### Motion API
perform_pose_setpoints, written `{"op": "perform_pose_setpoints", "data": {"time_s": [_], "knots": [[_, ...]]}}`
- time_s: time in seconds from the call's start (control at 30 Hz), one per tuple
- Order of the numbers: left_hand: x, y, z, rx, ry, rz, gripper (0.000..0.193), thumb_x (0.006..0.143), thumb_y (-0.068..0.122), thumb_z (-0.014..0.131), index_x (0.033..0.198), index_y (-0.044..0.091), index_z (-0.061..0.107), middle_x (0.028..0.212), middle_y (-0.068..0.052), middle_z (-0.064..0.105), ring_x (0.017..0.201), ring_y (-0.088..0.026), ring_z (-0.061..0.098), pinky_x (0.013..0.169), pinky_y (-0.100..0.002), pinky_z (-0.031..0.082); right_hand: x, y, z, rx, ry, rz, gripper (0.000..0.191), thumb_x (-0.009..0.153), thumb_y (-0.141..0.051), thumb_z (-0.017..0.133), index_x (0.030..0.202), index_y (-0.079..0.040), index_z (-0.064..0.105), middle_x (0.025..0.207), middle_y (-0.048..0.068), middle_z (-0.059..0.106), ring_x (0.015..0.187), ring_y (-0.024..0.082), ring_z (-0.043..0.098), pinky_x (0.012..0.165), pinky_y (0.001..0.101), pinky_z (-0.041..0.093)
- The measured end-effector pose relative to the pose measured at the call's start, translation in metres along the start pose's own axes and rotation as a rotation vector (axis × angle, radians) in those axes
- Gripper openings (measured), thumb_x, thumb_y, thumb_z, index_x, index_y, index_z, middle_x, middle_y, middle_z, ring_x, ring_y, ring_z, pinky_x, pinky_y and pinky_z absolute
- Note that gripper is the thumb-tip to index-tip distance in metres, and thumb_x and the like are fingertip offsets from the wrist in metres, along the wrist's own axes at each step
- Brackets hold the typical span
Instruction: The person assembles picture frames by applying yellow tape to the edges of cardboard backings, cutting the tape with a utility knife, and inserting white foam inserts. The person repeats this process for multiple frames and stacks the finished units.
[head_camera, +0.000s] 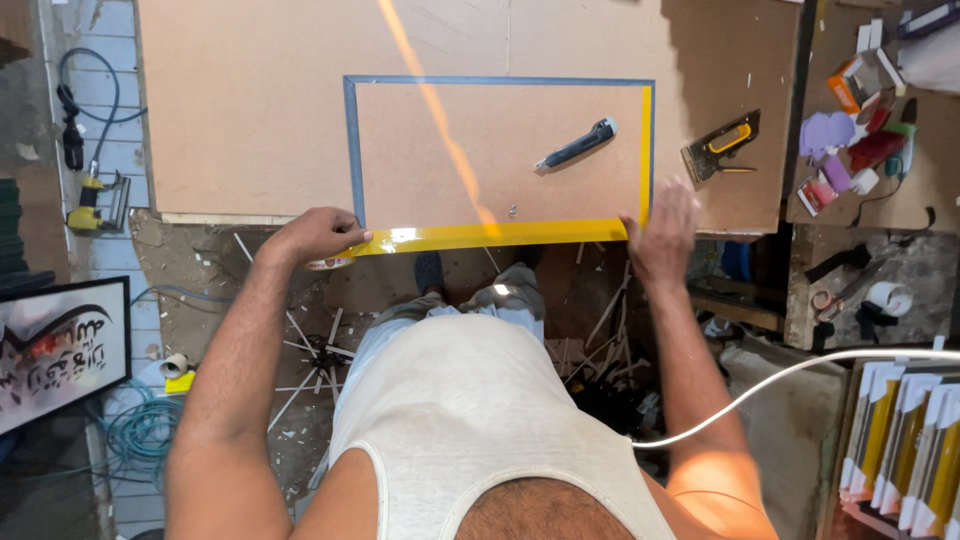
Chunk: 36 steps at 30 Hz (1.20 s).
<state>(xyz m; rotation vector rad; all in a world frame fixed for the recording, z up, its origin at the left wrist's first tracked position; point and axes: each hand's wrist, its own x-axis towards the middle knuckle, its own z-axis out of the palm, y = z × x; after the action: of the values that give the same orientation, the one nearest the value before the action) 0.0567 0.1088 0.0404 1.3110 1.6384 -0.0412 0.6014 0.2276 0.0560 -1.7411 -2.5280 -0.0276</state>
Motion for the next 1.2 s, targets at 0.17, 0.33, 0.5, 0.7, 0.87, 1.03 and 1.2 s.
{"op": "perform_pose_setpoints", "data": {"time_s": [0.17,0.33,0.5,0.7,0.87,1.03,1.2], "knots": [[-0.007,0.004,0.0,0.013,0.04,-0.046,0.043,0.09,0.053,0.069,0.103,0.013,0.077,0.082,-0.009,0.076,0.071,-0.022,0.072,0.072,-0.04,0.056,0.093,-0.086,-0.006,-0.02,0.132,-0.298,0.037,0.107,-0.015,0.059,0.143,-0.006,0.057,0.141,0.022,0.058,0.143,0.037,0.051,0.126,0.0536,0.034],[-0.016,-0.001,0.002,-0.054,0.079,0.023,0.035,0.088,0.045,0.071,0.109,0.017,0.078,0.084,-0.008,0.077,0.068,-0.021,0.074,0.07,-0.039,0.058,0.11,-0.179,-0.014,0.22,-0.204,-0.163,0.029,0.099,-0.015,0.057,0.126,-0.009,0.059,0.112,0.018,0.069,0.112,0.039,0.065,0.101,0.0523,0.049],[-0.023,-0.011,0.0,-0.165,0.077,0.062,0.029,0.091,0.038,0.067,0.108,0.016,0.076,0.078,-0.007,0.076,0.061,-0.019,0.073,0.065,-0.039,0.06,0.062,-0.284,0.0,0.738,-0.314,-0.242,0.047,0.102,-0.017,0.054,0.147,-0.005,0.048,0.108,0.029,0.068,0.097,0.048,0.066,0.084,0.0542,0.053],[-0.027,-0.011,0.003,0.018,0.17,0.115,0.028,0.091,0.037,0.063,0.107,0.02,0.078,0.093,-0.009,0.077,0.084,-0.029,0.073,0.078,-0.045,0.057,0.013,-0.349,-0.008,0.786,-0.425,-0.413,0.05,0.096,-0.011,0.059,0.144,-0.003,0.049,0.099,0.03,0.068,0.092,0.048,0.066,0.08,0.0549,0.052],[-0.028,-0.011,0.004,0.053,0.188,0.069,0.032,0.091,0.043,0.063,0.111,0.022,0.077,0.103,-0.01,0.076,0.1,-0.031,0.071,0.087,-0.047,0.055,0.002,-0.364,-0.025,0.753,-0.571,-0.363,0.046,0.092,-0.012,0.063,0.135,-0.001,0.054,0.089,0.027,0.069,0.085,0.044,0.069,0.076,0.0517,0.053],[-0.032,-0.01,0.005,0.068,0.216,0.067,0.032,0.088,0.042,0.065,0.11,0.021,0.077,0.103,-0.009,0.077,0.1,-0.03,0.071,0.089,-0.046,0.055,0.005,-0.365,-0.04,0.759,-0.768,-0.287,0.038,0.089,-0.014,0.068,0.124,-0.002,0.066,0.086,0.021,0.073,0.078,0.032,0.074,0.074,0.0422,0.058],[-0.045,-0.016,0.006,-0.01,0.187,0.062,0.032,0.093,0.041,0.062,0.115,0.021,0.075,0.098,-0.01,0.077,0.092,-0.029,0.074,0.086,-0.045,0.056,0.027,-0.32,-0.047,0.778,-0.846,-0.266,0.046,0.087,-0.018,0.071,0.132,-0.01,0.066,0.087,0.017,0.074,0.076,0.027,0.07,0.069,0.0395,0.057]]}}
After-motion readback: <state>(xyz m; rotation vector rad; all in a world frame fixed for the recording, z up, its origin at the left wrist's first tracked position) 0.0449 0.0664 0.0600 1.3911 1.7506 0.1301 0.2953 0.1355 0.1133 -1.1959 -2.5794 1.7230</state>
